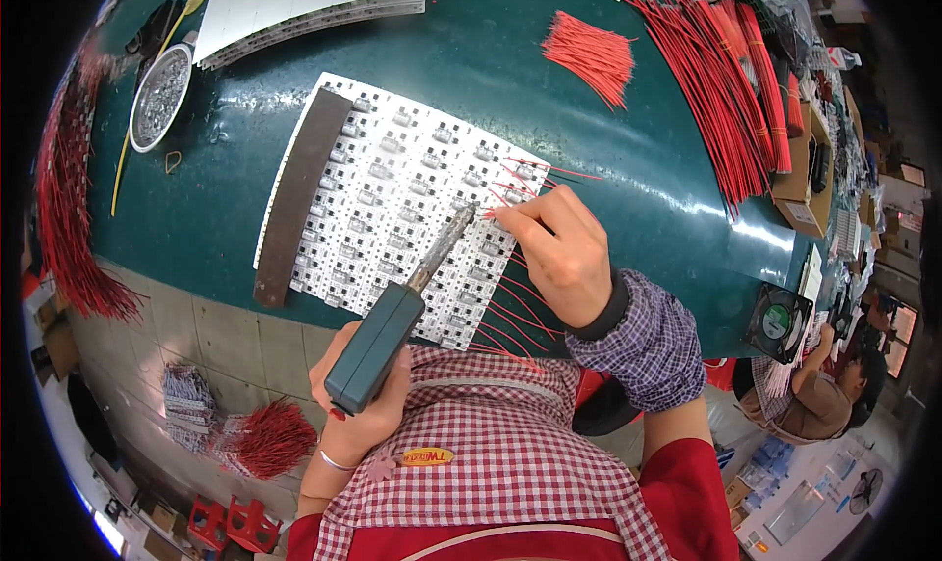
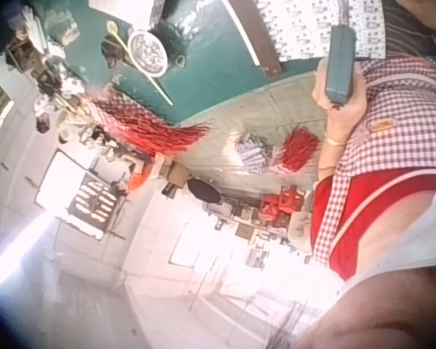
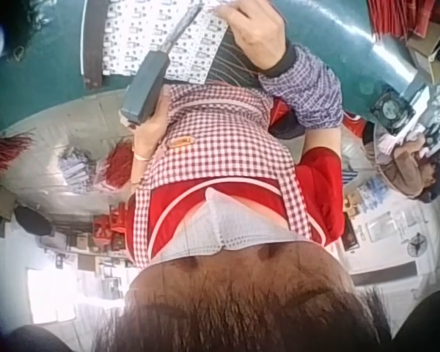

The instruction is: The person solders wires onto a circuit board panel using a soldering tool, hands the wired panel to a coworker, and solders wires onto another circuit board panel.

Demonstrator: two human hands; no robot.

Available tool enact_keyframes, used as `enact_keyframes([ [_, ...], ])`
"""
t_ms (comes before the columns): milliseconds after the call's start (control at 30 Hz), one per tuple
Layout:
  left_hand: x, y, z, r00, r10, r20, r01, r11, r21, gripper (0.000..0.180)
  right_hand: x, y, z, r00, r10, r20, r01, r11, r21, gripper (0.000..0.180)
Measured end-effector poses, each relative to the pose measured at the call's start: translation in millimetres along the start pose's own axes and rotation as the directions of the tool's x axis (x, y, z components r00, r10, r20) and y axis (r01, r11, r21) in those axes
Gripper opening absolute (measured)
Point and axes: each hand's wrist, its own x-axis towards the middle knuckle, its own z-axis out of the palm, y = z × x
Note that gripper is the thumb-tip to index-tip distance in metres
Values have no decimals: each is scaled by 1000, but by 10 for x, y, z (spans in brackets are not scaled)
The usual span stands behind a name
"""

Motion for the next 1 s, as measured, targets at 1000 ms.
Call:
enact_keyframes([
  [1000,-109,-10,-63,998,42,-55,-40,998,43,23,45,-33,-9,998,-47,35,50,995,-87,28],
])
